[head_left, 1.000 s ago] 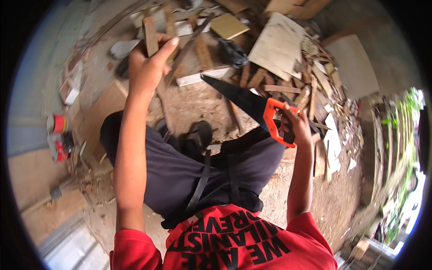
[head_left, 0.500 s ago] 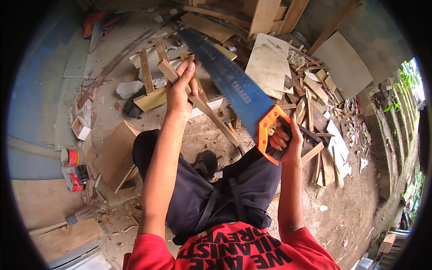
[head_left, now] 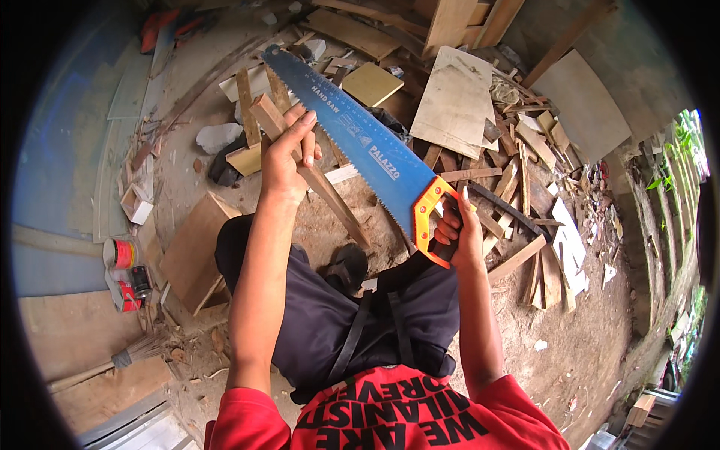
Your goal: The person sits on the floor and uses a hand saw to cut a piece of wood. They then use a hammer to drive nails into the wood pieces to assemble a small wooden frame.
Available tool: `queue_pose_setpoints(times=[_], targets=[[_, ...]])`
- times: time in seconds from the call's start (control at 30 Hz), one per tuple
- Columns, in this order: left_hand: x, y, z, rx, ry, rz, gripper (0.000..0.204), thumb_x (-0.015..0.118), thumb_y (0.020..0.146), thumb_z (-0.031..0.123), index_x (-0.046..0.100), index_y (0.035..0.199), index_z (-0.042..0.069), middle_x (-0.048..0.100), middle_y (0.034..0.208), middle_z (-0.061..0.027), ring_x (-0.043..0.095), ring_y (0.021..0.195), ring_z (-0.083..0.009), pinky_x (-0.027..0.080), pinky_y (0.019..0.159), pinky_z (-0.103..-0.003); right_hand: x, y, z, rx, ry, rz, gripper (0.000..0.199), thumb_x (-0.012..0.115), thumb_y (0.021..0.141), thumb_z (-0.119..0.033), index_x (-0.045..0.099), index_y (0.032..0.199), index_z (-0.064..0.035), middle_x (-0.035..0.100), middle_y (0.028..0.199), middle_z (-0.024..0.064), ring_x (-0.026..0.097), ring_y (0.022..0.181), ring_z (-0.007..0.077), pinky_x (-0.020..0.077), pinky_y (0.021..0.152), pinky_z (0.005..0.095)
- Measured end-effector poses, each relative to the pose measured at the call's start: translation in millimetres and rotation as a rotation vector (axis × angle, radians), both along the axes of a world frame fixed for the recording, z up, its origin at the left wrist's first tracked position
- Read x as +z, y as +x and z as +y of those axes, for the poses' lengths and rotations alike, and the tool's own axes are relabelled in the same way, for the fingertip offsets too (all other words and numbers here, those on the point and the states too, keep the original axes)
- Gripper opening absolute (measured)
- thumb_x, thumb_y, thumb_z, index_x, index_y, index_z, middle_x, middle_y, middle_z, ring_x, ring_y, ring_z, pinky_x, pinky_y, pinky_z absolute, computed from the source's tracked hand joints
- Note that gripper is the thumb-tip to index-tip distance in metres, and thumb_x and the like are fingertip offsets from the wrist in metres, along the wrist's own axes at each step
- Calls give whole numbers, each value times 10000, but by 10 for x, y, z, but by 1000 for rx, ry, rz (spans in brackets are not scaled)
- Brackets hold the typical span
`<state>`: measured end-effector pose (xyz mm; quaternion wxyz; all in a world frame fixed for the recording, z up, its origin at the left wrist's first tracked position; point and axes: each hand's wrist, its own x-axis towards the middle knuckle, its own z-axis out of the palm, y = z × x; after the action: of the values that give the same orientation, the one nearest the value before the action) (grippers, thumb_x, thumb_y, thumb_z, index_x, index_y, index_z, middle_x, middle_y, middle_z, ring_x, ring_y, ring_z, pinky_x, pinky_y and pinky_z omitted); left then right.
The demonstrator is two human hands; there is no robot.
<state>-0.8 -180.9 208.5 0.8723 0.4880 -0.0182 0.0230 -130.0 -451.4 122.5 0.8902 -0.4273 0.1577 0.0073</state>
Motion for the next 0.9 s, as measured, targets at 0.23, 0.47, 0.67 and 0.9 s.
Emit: queue_pose_setpoints(times=[0.23, 0.47, 0.67, 0.9], targets=[[-30, 35, 52, 7, 84, -32, 451, 790, 784, 195, 641, 1121, -66, 536, 627, 8, 408, 448, -87, 430, 565, -277, -222, 121, 167, -82, -86, 41, 411, 565, 989, -483, 442, 791, -145, 337, 585, -68, 312, 427, 48, 283, 405, 235], [-102, 1, -25, 23, 177, -24, 518, 808, 761, 171, 614, 1148, -113, 550, 642, -13, 424, 450, -89, 442, 553, -287, -360, 164, 243, -144, -150, 67, 444, 567, 983, -501, 420, 756, -148, 336, 581, -60, 318, 429, 59, 297, 409, 249], [-59, 43, 20, 39, 128, -15, 603, 818, 747, 144, 559, 1201, -157, 630, 773, -73, 444, 462, -97, 455, 560, -293, -254, 28, 168, -119, -130, -4, 471, 562, 977, -526, 429, 769, -124, 337, 585, -59, 316, 433, 64, 301, 413, 252], [-80, -54, -59, -44, 194, -60, 415, 725, 790, 101, 601, 1150, -67, 581, 746, -24, 434, 477, -90, 424, 585, -288, -322, 90, 191, -210, -199, 71, 439, 563, 987, -494, 404, 778, -143, 347, 592, -50, 333, 441, 72, 310, 422, 253]])
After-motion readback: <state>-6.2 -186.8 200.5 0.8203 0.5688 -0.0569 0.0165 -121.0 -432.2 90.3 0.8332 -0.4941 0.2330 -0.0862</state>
